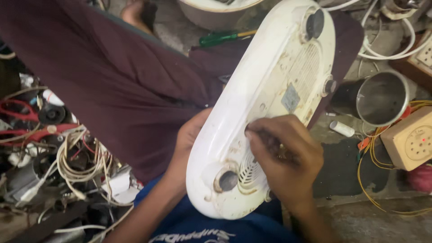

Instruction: The person unscrews the base of a mixer grinder with a screwdriver, detaches the internal components, and separates the plastic housing parts.

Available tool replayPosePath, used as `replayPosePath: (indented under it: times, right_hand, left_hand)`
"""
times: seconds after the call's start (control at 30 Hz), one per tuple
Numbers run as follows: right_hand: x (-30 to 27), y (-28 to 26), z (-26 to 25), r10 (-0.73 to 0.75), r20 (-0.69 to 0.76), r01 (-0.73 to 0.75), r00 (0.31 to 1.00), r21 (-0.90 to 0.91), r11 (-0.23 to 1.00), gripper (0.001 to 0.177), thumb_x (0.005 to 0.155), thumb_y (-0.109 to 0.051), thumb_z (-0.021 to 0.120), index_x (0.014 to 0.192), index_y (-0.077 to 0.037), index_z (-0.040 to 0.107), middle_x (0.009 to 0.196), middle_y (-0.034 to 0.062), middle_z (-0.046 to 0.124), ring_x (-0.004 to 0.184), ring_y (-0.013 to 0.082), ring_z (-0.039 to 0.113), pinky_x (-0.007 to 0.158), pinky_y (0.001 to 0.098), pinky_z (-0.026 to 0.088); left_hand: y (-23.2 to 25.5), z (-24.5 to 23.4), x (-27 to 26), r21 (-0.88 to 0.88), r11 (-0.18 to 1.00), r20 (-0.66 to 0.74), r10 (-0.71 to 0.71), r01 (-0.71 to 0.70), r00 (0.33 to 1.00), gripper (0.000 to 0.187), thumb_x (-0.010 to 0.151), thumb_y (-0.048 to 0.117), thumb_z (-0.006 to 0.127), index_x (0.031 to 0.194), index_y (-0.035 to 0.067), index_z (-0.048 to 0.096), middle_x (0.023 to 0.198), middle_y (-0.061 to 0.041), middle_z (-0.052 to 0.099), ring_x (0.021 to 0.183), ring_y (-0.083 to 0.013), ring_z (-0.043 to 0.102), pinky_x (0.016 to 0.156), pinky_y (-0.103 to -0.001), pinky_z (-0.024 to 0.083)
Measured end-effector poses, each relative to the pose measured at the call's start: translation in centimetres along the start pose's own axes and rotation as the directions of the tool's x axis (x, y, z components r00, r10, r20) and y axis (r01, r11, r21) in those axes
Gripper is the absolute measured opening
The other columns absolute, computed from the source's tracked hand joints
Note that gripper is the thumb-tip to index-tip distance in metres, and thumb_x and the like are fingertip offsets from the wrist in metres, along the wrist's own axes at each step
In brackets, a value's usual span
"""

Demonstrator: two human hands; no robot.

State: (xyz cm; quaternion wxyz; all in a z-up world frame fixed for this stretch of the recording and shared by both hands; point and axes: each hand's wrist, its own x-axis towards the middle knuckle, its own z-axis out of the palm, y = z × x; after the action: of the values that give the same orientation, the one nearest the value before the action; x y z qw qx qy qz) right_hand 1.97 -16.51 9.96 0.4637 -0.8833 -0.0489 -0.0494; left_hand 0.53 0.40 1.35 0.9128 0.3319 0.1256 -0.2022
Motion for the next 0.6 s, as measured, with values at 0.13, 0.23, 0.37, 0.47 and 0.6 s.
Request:
replayPosePath:
  times: [0.13,0.23,0.37,0.47,0.6]
  right_hand:
    - [0.0,0.7,-0.6,0.025,-0.001,-0.025,1.0,0.071,0.997,0.024,0.083,0.007,0.082,0.105,-0.001,0.074,0.097,0.0061,0.07,0.077,0.0086,0.063,0.066,0.0212,0.048]
    - [0.3,1.0,-0.7,-0.003,0.004,0.003,1.0,0.172,0.985,0.025,0.085,0.008,0.08,0.108,-0.001,0.074,0.1,0.0064,0.069,0.084,0.0095,0.066,0.069,0.0211,0.05]
    - [0.4,1.1,-1.3,0.007,0.04,-0.013,0.999,0.143,0.99,0.025,0.084,0.007,0.081,0.106,-0.002,0.076,0.098,0.007,0.069,0.076,0.0088,0.062,0.065,0.0217,0.047]
    - [0.5,0.9,-1.7,-0.055,0.034,0.051,0.998,0.096,0.994,0.024,0.085,0.004,0.081,0.107,-0.003,0.075,0.098,0.0061,0.069,0.083,0.0096,0.067,0.069,0.0226,0.051]
    - [0.7,0.3,-1.7,-0.046,0.033,0.046,0.998,-0.003,0.999,0.022,0.084,0.002,0.083,0.103,-0.004,0.075,0.094,0.0051,0.07,0.077,0.0104,0.067,0.065,0.0234,0.051]
  left_hand:
    - [1.4,0.0,0.0,0.389,0.911,0.081,0.112,-0.134,0.99,0.047,0.092,0.004,0.074,0.137,-0.002,0.062,0.121,-0.011,0.075,0.105,-0.0127,0.072,0.093,-0.027,0.059]
    - [2.7,-0.1,0.5,0.68,0.692,0.168,0.176,-0.243,0.97,0.04,0.089,0.003,0.077,0.128,-0.002,0.069,0.112,-0.011,0.08,0.1,-0.0112,0.073,0.089,-0.026,0.06]
    - [3.0,-0.1,1.3,0.734,0.574,0.275,0.239,-0.364,0.931,0.041,0.085,0.002,0.077,0.125,-0.003,0.069,0.113,-0.01,0.077,0.1,-0.0118,0.073,0.087,-0.026,0.059]
    - [2.3,-0.2,1.2,0.666,0.658,0.243,0.254,-0.351,0.936,0.039,0.087,0.0,0.075,0.125,-0.004,0.068,0.116,-0.01,0.075,0.101,-0.0135,0.071,0.088,-0.027,0.059]
    - [1.3,-0.5,1.3,0.532,0.83,0.045,0.169,-0.167,0.985,0.026,0.096,-0.001,0.069,0.122,-0.005,0.073,0.111,-0.012,0.078,0.095,-0.0123,0.073,0.085,-0.027,0.062]
